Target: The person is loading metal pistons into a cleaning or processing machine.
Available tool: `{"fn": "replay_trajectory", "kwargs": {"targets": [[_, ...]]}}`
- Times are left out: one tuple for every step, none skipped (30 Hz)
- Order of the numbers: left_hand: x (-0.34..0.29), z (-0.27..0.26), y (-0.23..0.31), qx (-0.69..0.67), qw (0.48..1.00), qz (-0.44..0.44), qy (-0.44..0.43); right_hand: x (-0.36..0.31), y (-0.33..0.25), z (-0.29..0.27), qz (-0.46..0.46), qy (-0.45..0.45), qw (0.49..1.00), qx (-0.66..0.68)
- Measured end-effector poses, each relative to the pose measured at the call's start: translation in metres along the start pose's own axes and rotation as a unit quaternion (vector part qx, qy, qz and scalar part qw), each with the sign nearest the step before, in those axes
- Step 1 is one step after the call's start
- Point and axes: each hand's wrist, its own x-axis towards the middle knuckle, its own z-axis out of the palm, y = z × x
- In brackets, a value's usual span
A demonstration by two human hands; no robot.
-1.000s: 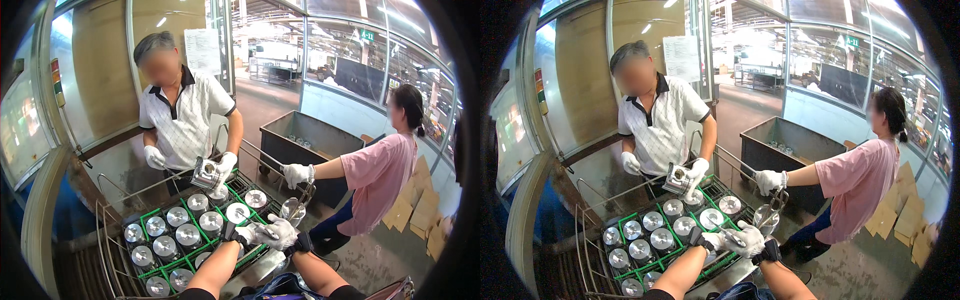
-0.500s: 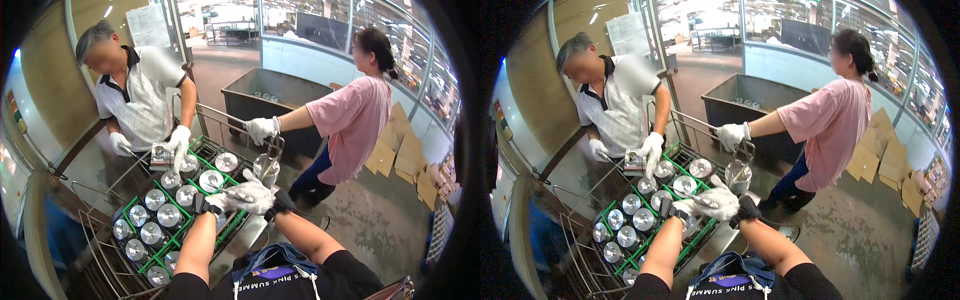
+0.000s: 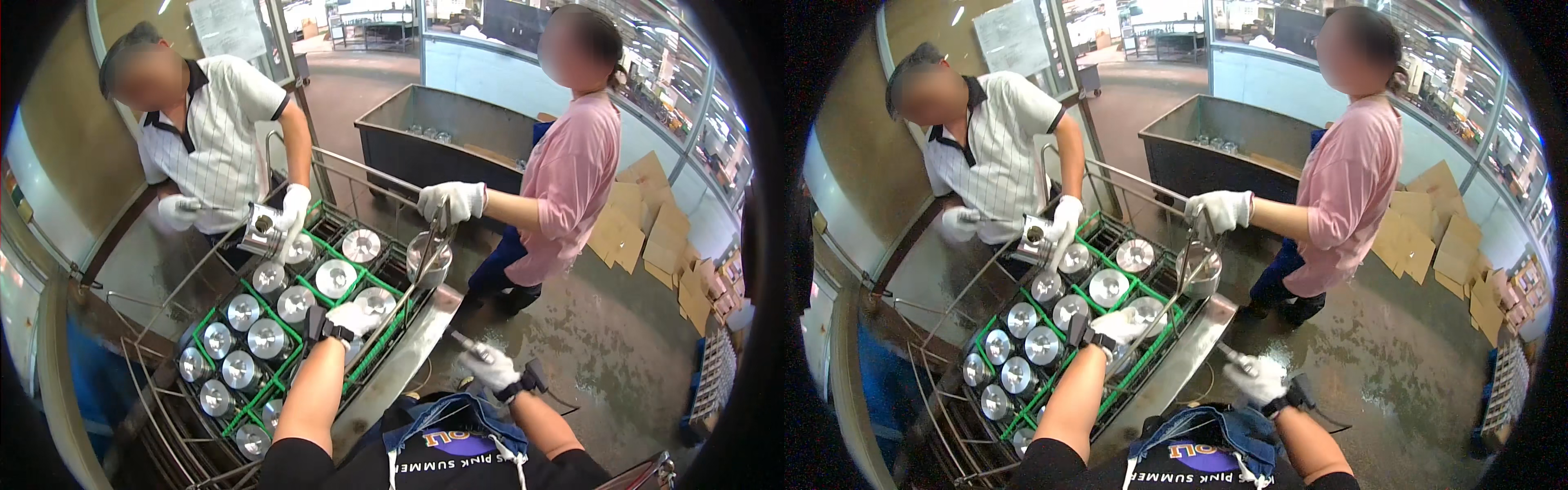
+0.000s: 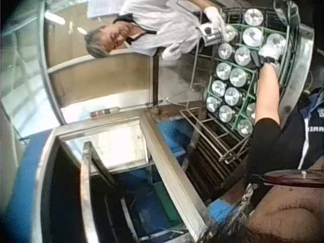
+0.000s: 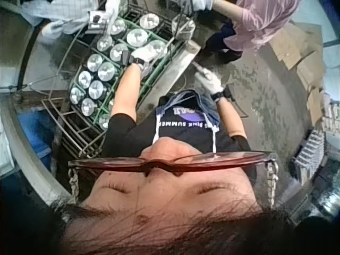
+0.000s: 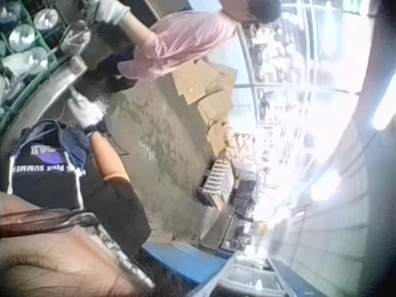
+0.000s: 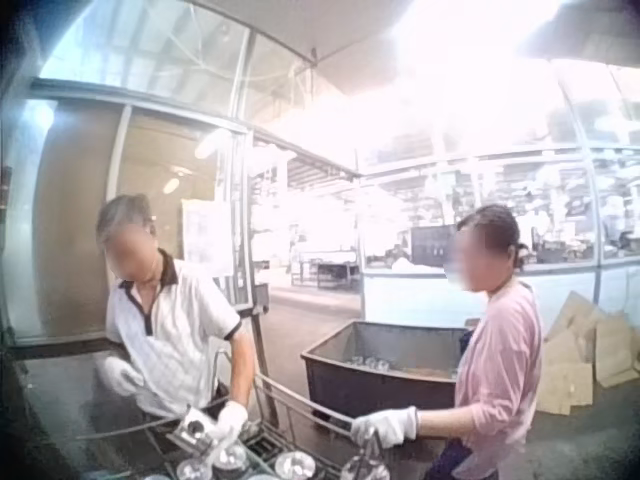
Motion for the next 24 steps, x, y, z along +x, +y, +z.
{"fn": "replay_trajectory", "kwargs": {"targets": [[-0.007, -0.004, 0.014, 0.015, 1.0, -0.004, 0.001, -0.003, 0.009, 0.005, -0.114, -0.024, 0.993, 0.023], [-0.011, -0.011, 0.032, 0.029, 0.999, -0.023, -0.001, -0.004, 0.014, 0.005, -0.152, -0.048, 0.987, -0.008], [-0.013, -0.007, 0.027, 0.043, 0.999, -0.026, 0.016, -0.01, -0.002, 0.001, -0.2, -0.075, 0.976, -0.04], [-0.016, -0.005, 0.029, 0.047, 0.998, -0.028, 0.041, -0.011, -0.025, -0.016, -0.105, -0.132, 0.986, -0.017], [-0.017, -0.003, 0.031, 0.051, 0.996, -0.028, 0.065, 0.001, -0.006, -0.003, -0.084, -0.034, 0.995, 0.036], [-0.014, -0.003, 0.034, 0.089, 0.995, 0.0, 0.036, 0.007, 0.013, 0.008, -0.048, 0.015, 0.993, 0.105], [-0.012, -0.008, 0.04, 0.13, 0.991, 0.026, 0.023, 0.011, 0.011, 0.004, -0.016, 0.059, 0.983, 0.174], [-0.012, -0.015, 0.045, 0.088, 0.995, 0.045, 0.01, 0.0, 0.014, -0.006, -0.055, 0.033, 0.991, 0.121], [-0.015, -0.028, 0.054, 0.048, 0.997, 0.067, -0.005, -0.004, 0.023, -0.01, -0.169, 0.029, 0.985, 0.013], [0.003, -0.018, 0.035, 0.058, 0.994, 0.084, 0.026, -0.01, 0.022, -0.011, -0.17, 0.04, 0.985, 0.014], [0.03, 0.006, 0.002, 0.067, 0.991, 0.096, 0.058, -0.015, 0.018, -0.011, -0.157, -0.049, 0.986, -0.023], [0.055, 0.035, -0.027, 0.106, 0.986, 0.036, 0.126, -0.016, 0.015, -0.012, -0.142, -0.139, 0.978, -0.061], [0.061, 0.032, -0.011, 0.077, 0.99, 0.06, 0.1, -0.017, 0.017, -0.014, -0.132, -0.129, 0.981, -0.056], [0.055, 0.036, 0.002, 0.034, 0.993, 0.08, 0.077, -0.017, 0.018, -0.017, -0.028, -0.089, 0.995, 0.026], [0.026, 0.015, 0.051, -0.006, 0.994, 0.104, 0.045, -0.017, 0.026, -0.019, 0.084, -0.045, 0.989, 0.114], [0.055, 0.067, -0.004, 0.042, 0.99, 0.047, 0.127, -0.018, 0.012, -0.019, 0.061, -0.053, 0.991, 0.103], [0.081, 0.098, -0.033, 0.118, 0.983, 0.018, 0.14, -0.018, 0.006, -0.021, 0.012, -0.075, 0.996, 0.055], [0.07, 0.071, 0.007, 0.091, 0.994, 0.017, 0.061, -0.022, 0.013, -0.018, -0.01, -0.09, 0.996, 0.019], [0.046, 0.029, 0.051, 0.07, 0.997, 0.009, -0.015, -0.027, 0.02, -0.014, -0.039, -0.108, 0.993, -0.015], [0.067, 0.05, 0.002, -0.001, 1.0, -0.002, 0.024, -0.026, 0.029, 0.005, -0.083, -0.08, 0.993, -0.002], [0.07, 0.046, 0.003, -0.041, 0.999, -0.005, 0.004, -0.02, 0.041, 0.018, -0.078, -0.08, 0.994, -0.002], [0.08, 0.058, -0.018, -0.024, 0.999, -0.006, 0.043, -0.014, 0.047, 0.027, -0.041, -0.067, 0.995, 0.053], [0.096, 0.076, -0.039, -0.008, 0.997, -0.008, 0.081, -0.009, 0.048, 0.028, -0.004, -0.055, 0.993, 0.105], [0.103, 0.086, -0.047, 0.083, 0.993, -0.003, 0.081, -0.022, 0.017, 0.001, 0.056, -0.077, 0.994, 0.05]]}}
